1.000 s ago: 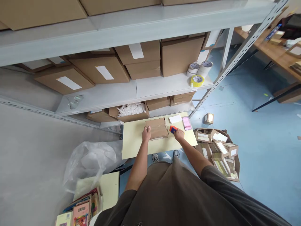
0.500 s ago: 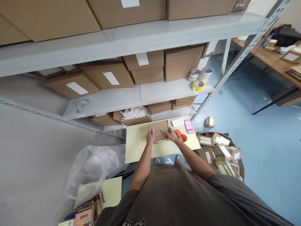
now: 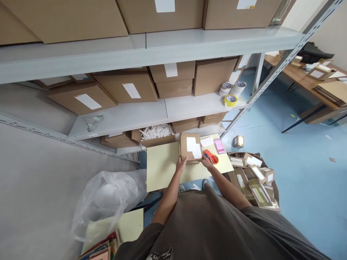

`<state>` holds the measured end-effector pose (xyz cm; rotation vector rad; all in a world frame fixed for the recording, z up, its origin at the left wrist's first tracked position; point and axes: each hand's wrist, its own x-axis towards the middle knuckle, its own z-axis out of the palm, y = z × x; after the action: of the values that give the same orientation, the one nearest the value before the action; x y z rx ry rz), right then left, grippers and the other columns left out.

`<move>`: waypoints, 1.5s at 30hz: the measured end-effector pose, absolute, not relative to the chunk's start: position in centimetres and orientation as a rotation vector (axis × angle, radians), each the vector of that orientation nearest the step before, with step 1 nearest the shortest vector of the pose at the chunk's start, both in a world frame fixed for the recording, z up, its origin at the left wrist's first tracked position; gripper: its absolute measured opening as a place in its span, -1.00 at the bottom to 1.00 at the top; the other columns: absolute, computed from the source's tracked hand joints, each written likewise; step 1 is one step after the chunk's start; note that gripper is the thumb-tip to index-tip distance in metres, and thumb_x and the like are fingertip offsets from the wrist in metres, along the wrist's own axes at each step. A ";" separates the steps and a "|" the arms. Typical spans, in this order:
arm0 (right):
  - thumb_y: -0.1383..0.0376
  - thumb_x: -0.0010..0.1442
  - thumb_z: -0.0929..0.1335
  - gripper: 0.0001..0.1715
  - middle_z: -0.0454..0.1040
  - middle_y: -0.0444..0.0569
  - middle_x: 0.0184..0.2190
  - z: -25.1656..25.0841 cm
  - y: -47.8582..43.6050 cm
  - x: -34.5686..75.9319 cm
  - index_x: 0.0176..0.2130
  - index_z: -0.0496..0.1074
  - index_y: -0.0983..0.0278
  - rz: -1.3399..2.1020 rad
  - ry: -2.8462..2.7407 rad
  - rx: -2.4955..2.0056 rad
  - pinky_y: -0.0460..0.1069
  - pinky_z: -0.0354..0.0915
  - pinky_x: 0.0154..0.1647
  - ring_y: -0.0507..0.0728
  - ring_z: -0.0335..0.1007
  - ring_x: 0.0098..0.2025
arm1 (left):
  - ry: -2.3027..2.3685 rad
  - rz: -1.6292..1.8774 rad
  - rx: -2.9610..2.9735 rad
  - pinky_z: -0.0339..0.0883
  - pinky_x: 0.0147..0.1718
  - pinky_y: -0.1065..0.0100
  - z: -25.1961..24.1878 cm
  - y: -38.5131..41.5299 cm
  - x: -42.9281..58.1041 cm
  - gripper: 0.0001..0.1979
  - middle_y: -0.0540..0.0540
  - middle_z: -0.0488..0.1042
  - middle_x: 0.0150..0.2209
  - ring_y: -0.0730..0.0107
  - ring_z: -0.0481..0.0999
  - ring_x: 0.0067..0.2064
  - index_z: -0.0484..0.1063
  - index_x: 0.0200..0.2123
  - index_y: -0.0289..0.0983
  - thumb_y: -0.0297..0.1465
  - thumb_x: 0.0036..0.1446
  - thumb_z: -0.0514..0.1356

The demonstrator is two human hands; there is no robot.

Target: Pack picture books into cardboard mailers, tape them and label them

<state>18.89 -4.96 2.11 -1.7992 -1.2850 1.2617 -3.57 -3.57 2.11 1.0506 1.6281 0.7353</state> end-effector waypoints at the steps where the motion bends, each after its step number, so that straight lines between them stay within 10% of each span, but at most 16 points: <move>1: 0.15 0.07 0.43 -0.56 0.60 0.03 -0.24 1.4 -5.4 18.4 -0.04 0.52 0.21 1.303 -1.252 -1.817 0.16 0.50 -0.09 0.30 0.54 -0.16 | 1.677 0.652 1.026 0.43 0.18 0.17 1.5 -4.0 -3.5 -0.51 -0.32 0.63 0.15 0.02 0.61 0.21 0.52 0.18 -0.27 -0.09 0.33 0.31; 8: 0.28 0.02 0.40 -0.12 0.57 0.14 0.18 0.2 -5.5 18.1 0.33 0.37 0.27 1.290 -1.203 -1.914 0.24 0.40 0.26 0.35 0.49 0.20 | 1.742 0.543 1.095 0.44 0.18 0.15 -0.5 -5.0 -3.8 -0.53 -0.36 0.61 0.16 -0.02 0.60 0.22 0.48 0.22 -0.31 -0.15 0.39 0.22; 17: 0.27 0.20 0.38 -0.06 0.29 0.09 0.47 1.6 -0.7 26.8 0.50 0.20 0.22 0.983 -1.404 -1.934 0.22 0.16 0.53 0.31 0.19 0.50 | 1.715 1.012 1.502 0.38 0.31 0.07 3.6 1.1 4.1 -0.53 -0.29 0.50 0.29 0.06 0.47 0.32 0.43 0.31 -0.20 -0.29 0.38 0.17; 35: 0.34 0.16 0.38 0.18 -0.16 0.23 0.61 -10.2 9.0 33.3 0.59 -0.13 0.49 1.261 -2.013 -2.090 0.28 -0.06 0.58 0.43 -0.35 0.64 | 2.043 0.370 1.107 0.38 0.17 0.13 -9.3 13.9 19.9 -0.56 -0.42 0.63 0.07 -0.05 0.60 0.17 0.51 0.12 -0.34 -0.32 0.18 0.32; 45: 0.41 0.21 0.33 0.09 -0.02 0.15 0.59 -8.5 8.2 33.1 0.60 -0.07 0.34 1.264 -2.071 -2.040 0.25 0.05 0.54 0.34 -0.21 0.63 | 2.142 0.447 1.100 0.40 0.12 0.10 -7.5 13.4 20.0 -0.67 -0.37 0.67 -0.03 -0.05 0.63 0.09 0.57 0.06 -0.31 -0.41 0.26 0.20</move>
<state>33.06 8.17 -8.52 -2.0403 -2.0715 1.2635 20.01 13.43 -7.50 1.1005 2.1418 0.4470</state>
